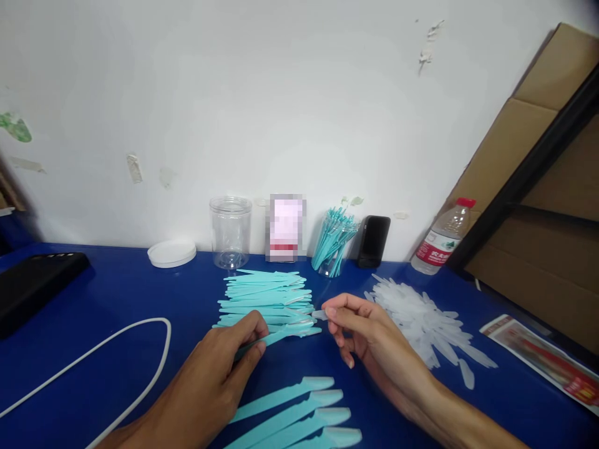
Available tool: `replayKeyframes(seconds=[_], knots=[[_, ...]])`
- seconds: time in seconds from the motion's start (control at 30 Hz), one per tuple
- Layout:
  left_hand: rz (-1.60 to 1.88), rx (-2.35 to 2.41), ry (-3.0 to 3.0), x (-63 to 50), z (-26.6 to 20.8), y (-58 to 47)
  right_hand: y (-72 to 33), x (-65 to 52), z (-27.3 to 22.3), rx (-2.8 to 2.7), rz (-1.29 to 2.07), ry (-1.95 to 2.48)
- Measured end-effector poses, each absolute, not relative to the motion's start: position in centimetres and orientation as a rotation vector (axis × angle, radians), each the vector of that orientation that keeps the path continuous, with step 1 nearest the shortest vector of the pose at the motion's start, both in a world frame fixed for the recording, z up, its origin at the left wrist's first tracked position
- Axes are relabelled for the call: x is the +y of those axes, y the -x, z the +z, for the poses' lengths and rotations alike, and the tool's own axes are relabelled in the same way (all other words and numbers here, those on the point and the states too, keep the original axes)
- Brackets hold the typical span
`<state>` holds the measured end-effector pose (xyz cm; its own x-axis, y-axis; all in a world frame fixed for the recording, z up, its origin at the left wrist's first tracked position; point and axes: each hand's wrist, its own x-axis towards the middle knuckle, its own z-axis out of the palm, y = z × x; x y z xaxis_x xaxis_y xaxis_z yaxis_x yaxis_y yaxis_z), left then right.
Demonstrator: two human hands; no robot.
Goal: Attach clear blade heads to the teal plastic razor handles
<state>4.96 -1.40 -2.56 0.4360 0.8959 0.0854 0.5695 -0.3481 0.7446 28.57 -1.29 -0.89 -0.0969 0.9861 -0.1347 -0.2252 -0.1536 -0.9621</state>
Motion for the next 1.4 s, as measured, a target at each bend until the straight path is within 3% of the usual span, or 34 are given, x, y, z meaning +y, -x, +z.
replayKeyframes(seconds=[0.5,0.8,0.93,1.13,1.4], knots=[[0.665,1.240,-2.089,-1.6,-2.3,-5.0,-28.2,-1.9,-1.1,-1.164,1.574,1.042],[0.832,1.093,-2.101,-3.7,-1.4,-4.8,-29.3,-1.3,-1.9,-1.088,2.117,0.542],[0.889,1.071,-2.146,-4.5,-1.5,-4.7,-29.4,-1.5,-2.0,-1.201,2.177,0.497],[0.966,1.062,-2.149,-5.0,-1.3,-5.0,-29.7,-2.1,-1.4,-1.437,2.135,0.752],[1.069,1.058,-2.281,-5.1,-0.9,-4.9,-29.7,-2.3,-0.6,-1.760,1.623,0.935]])
